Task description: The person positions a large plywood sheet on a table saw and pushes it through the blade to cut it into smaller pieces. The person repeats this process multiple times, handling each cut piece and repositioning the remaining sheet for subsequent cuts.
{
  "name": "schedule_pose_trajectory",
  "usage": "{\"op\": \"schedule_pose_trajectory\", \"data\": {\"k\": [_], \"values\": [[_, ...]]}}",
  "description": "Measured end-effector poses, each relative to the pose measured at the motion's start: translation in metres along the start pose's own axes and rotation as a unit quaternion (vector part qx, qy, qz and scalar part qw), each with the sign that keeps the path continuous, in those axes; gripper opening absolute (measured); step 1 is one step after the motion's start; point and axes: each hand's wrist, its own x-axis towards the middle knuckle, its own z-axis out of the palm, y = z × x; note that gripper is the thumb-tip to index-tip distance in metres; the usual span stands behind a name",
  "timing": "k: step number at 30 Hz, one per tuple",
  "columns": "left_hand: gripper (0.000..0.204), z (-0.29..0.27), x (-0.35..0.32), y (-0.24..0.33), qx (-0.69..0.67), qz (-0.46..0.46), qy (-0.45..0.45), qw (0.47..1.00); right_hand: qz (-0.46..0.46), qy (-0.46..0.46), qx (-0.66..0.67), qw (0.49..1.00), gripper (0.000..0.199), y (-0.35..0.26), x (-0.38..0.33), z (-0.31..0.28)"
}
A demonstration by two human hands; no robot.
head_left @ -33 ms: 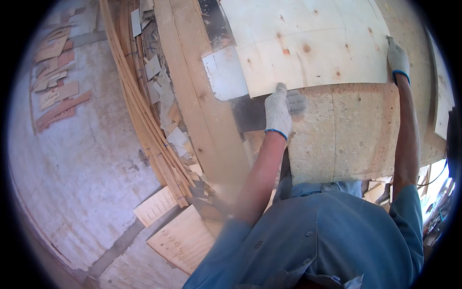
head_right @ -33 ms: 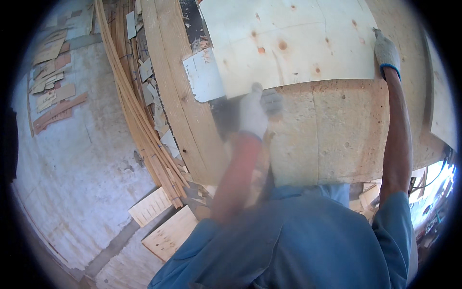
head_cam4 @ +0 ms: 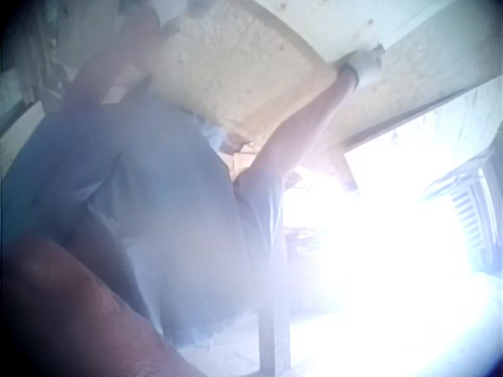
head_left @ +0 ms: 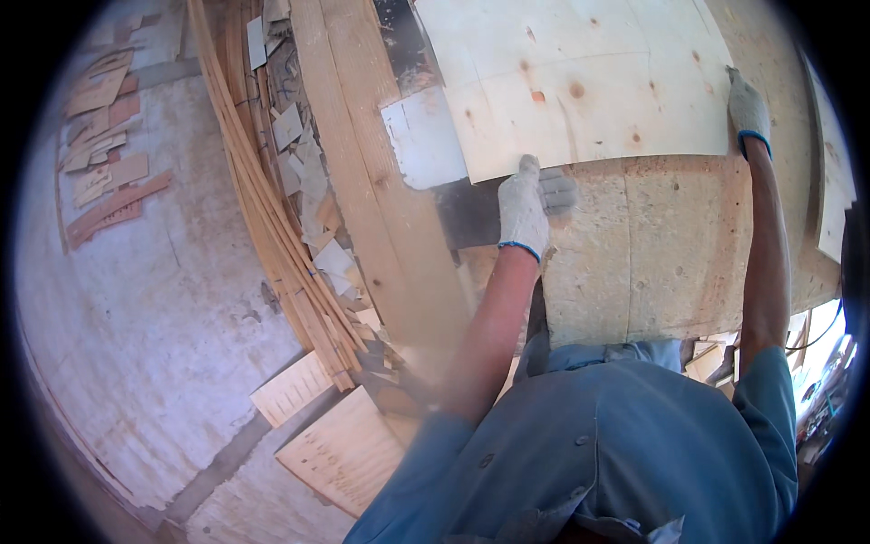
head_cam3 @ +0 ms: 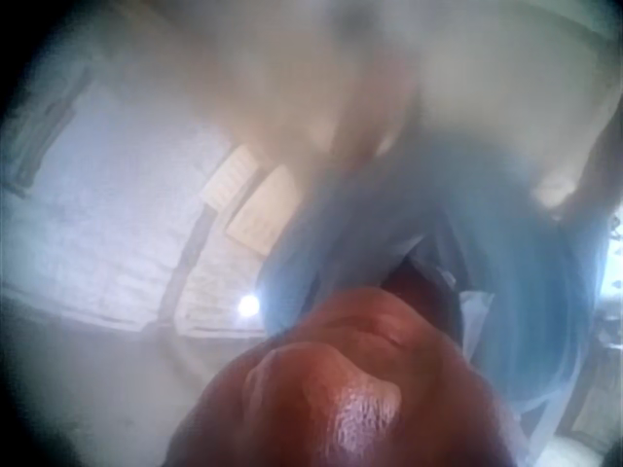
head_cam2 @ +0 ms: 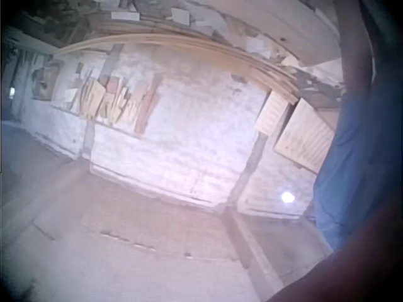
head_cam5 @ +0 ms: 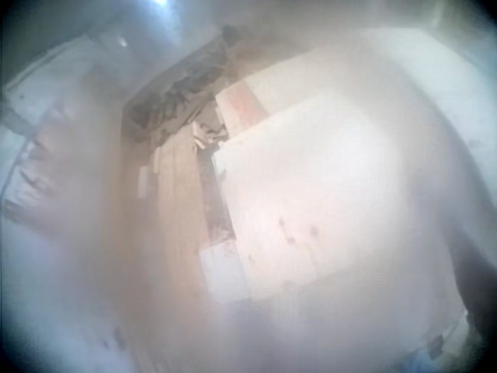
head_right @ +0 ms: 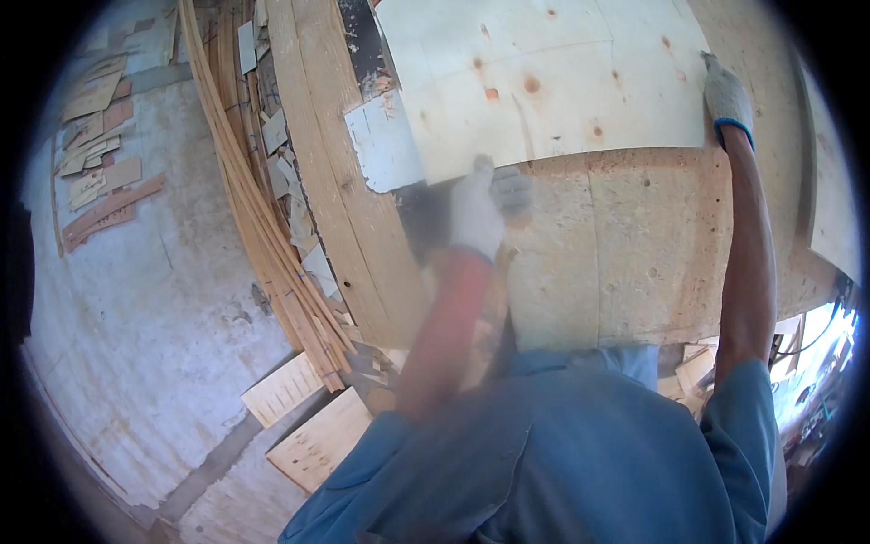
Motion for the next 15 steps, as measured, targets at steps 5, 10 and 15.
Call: {"op": "schedule_pose_trajectory", "data": {"k": [5, 10, 15], "values": [[0.052, -0.005, 0.009, -0.002, -0.001, 0.011, -0.005, 1.0, -0.013, -0.031, -0.042, 0.999, 0.049, -0.015, 0.005, -0.011], [0.049, 0.005, 0.001, -0.007, 0.007, 0.076, 0.003, 0.997, -0.06, 0.006, -0.077, 0.995, 0.045, 0.002, 0.003, -0.005], [0.06, -0.007, 0.006, -0.013, -0.044, 0.033, 0.035, 0.998, -0.066, -0.028, -0.05, 0.996, 0.038, -0.023, -0.01, 0.008]]}}
